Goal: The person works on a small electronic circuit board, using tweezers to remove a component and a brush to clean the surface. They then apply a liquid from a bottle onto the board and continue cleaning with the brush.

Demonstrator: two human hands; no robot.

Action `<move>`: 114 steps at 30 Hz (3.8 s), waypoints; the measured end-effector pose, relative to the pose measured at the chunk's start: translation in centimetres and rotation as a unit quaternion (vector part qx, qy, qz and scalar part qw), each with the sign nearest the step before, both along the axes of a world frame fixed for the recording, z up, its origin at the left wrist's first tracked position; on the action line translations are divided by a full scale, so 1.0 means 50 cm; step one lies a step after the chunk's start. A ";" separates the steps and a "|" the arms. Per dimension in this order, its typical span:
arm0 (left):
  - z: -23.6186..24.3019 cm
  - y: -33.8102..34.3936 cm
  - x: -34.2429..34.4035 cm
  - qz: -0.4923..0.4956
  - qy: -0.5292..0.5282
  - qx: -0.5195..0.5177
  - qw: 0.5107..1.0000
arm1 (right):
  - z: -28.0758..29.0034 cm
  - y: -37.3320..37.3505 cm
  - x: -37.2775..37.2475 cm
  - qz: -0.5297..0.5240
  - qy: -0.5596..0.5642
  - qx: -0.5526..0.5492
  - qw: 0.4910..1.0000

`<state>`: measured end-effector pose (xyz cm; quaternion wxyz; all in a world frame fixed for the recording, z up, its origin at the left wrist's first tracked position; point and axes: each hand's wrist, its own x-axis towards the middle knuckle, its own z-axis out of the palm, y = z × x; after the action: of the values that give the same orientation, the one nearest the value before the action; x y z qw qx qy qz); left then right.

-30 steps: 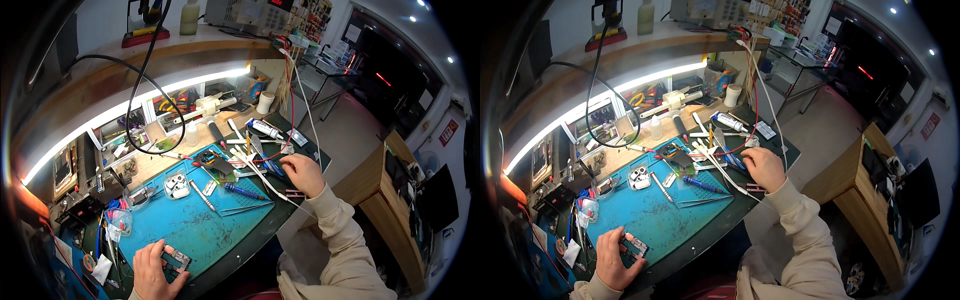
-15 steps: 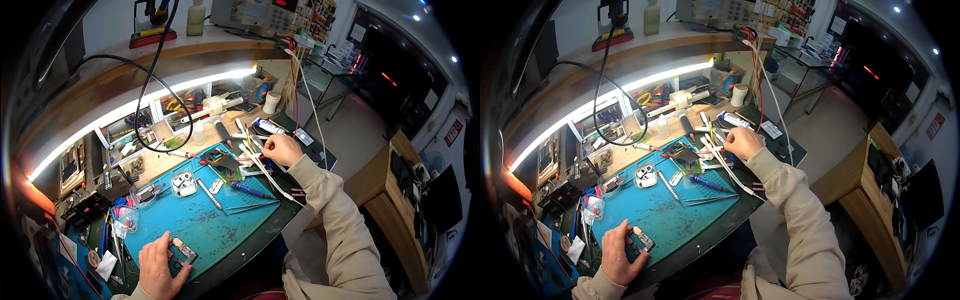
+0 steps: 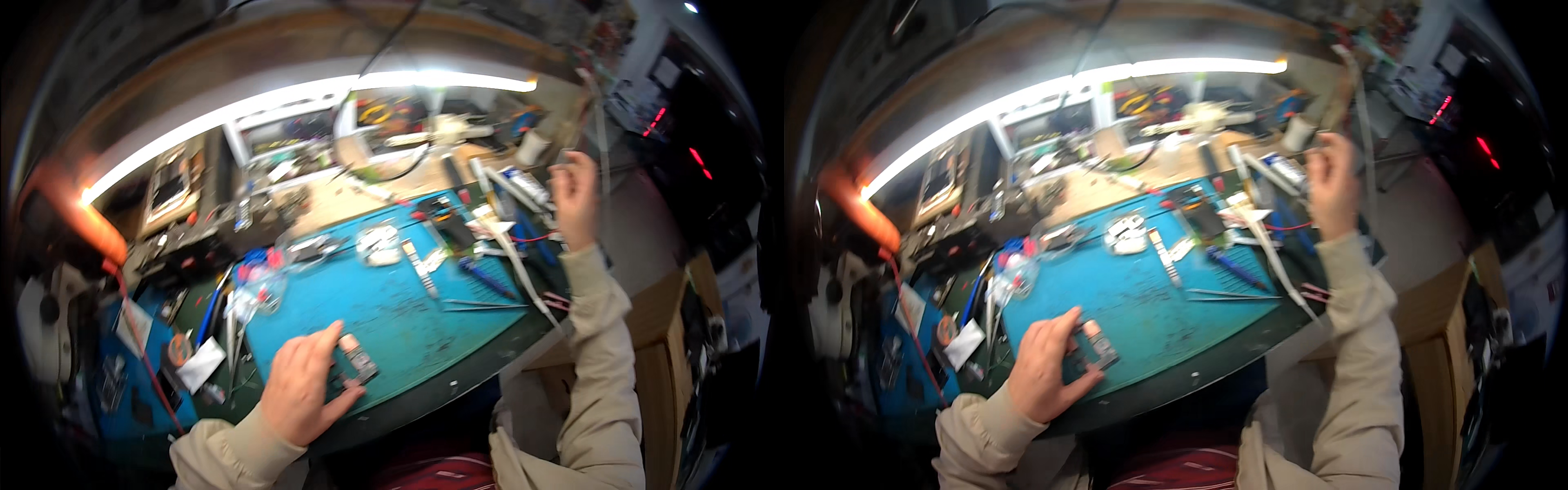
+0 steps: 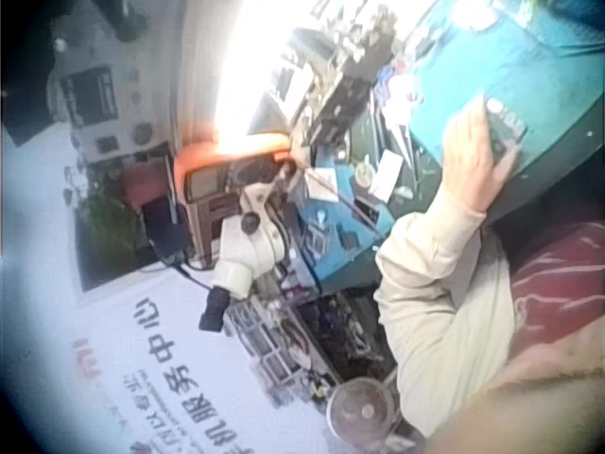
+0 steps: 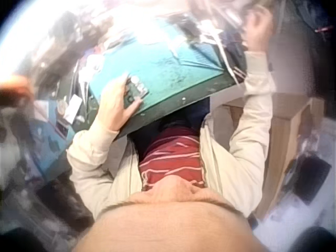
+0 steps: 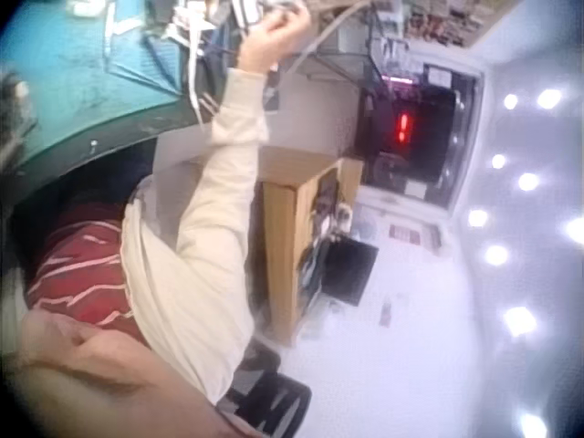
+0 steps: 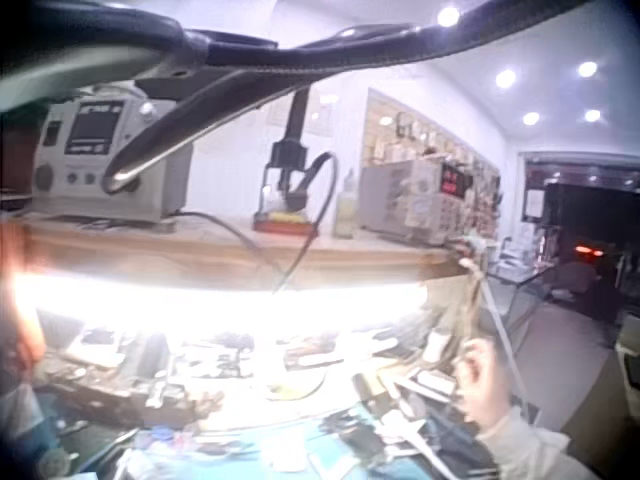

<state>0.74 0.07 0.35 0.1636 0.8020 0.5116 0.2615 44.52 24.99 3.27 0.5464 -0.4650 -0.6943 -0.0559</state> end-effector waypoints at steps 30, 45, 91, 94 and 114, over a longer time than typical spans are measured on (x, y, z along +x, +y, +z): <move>0.043 -0.029 0.005 0.058 0.008 -0.090 0.994 | -0.079 -0.440 -0.368 0.346 0.065 -0.396 0.848; 0.044 -0.027 0.002 0.055 0.006 -0.100 0.993 | -0.077 -0.436 -0.369 0.337 0.040 -0.414 0.845; 0.054 -0.020 -0.004 0.047 -0.021 -0.110 0.993 | -0.057 -0.421 -0.372 0.391 0.019 -0.394 0.832; 0.055 -0.017 -0.008 0.054 -0.027 -0.102 0.993 | -0.057 -0.423 -0.372 0.369 0.002 -0.389 0.844; 0.040 -0.017 -0.012 0.071 -0.042 -0.083 0.993 | -0.056 -0.416 -0.374 0.398 -0.036 -0.351 0.847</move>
<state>0.16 -0.78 2.33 0.2318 0.7359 0.5796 0.2622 25.81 4.21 0.48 0.2968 -0.3073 -0.8125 0.3966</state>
